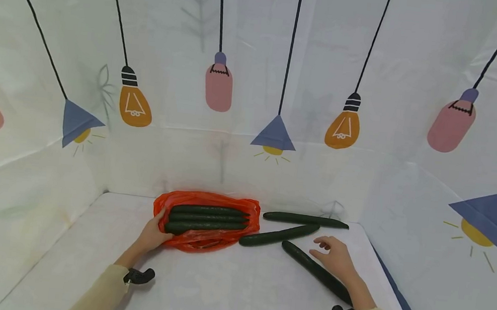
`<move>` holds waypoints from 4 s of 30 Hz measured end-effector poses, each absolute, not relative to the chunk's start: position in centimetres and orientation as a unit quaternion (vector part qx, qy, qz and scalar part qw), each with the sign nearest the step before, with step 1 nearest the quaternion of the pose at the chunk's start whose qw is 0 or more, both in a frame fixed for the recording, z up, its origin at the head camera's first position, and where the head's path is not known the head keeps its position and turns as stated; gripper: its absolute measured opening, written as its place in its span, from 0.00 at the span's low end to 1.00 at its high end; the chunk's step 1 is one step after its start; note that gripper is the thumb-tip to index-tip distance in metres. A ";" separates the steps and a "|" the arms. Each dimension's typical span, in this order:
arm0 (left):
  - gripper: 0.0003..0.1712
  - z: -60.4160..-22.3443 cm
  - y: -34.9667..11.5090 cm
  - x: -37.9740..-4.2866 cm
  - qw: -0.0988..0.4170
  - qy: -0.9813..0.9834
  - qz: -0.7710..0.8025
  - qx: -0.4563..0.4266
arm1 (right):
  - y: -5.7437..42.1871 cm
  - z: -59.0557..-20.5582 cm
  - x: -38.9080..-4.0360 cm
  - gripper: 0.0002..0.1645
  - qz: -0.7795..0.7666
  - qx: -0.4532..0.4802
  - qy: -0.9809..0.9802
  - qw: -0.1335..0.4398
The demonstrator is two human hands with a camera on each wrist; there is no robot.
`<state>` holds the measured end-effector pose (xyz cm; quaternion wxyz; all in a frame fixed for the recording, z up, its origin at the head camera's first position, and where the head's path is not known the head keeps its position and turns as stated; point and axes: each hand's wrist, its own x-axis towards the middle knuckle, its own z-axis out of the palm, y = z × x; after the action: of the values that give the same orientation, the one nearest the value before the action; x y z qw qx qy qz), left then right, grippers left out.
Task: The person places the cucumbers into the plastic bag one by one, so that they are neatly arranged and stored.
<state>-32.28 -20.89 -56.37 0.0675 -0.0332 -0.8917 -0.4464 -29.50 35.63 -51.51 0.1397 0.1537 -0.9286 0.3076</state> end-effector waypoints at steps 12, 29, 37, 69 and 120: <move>0.54 -54.9 -21.0 -32.4 0.043 -0.869 -0.493 -0.032 | 38.0 -53.1 -26.8 0.27 0.332 0.096 -0.935 0.081; 0.42 -54.8 -20.0 -32.6 0.076 -0.868 -0.491 -0.009 | 36.4 -54.4 -25.5 0.32 0.341 0.071 -0.935 0.061; 0.45 -55.2 -19.8 -32.6 0.063 -0.875 -0.479 0.015 | 36.1 -54.8 -25.5 0.30 0.307 0.073 -0.946 0.071; 0.47 -55.3 -20.2 -32.9 0.032 -0.873 -0.485 0.027 | 30.2 -49.5 -29.2 0.25 0.334 0.203 -0.913 0.113; 0.47 -55.4 -20.4 -32.9 0.043 -0.875 -0.483 -0.014 | 13.6 -44.5 -38.8 0.24 0.348 0.328 -0.878 0.013</move>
<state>-32.86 -20.42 -55.35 0.0432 -0.0139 -0.8747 -0.4825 -38.79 13.63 -44.50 0.0128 0.3284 -0.8781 0.3478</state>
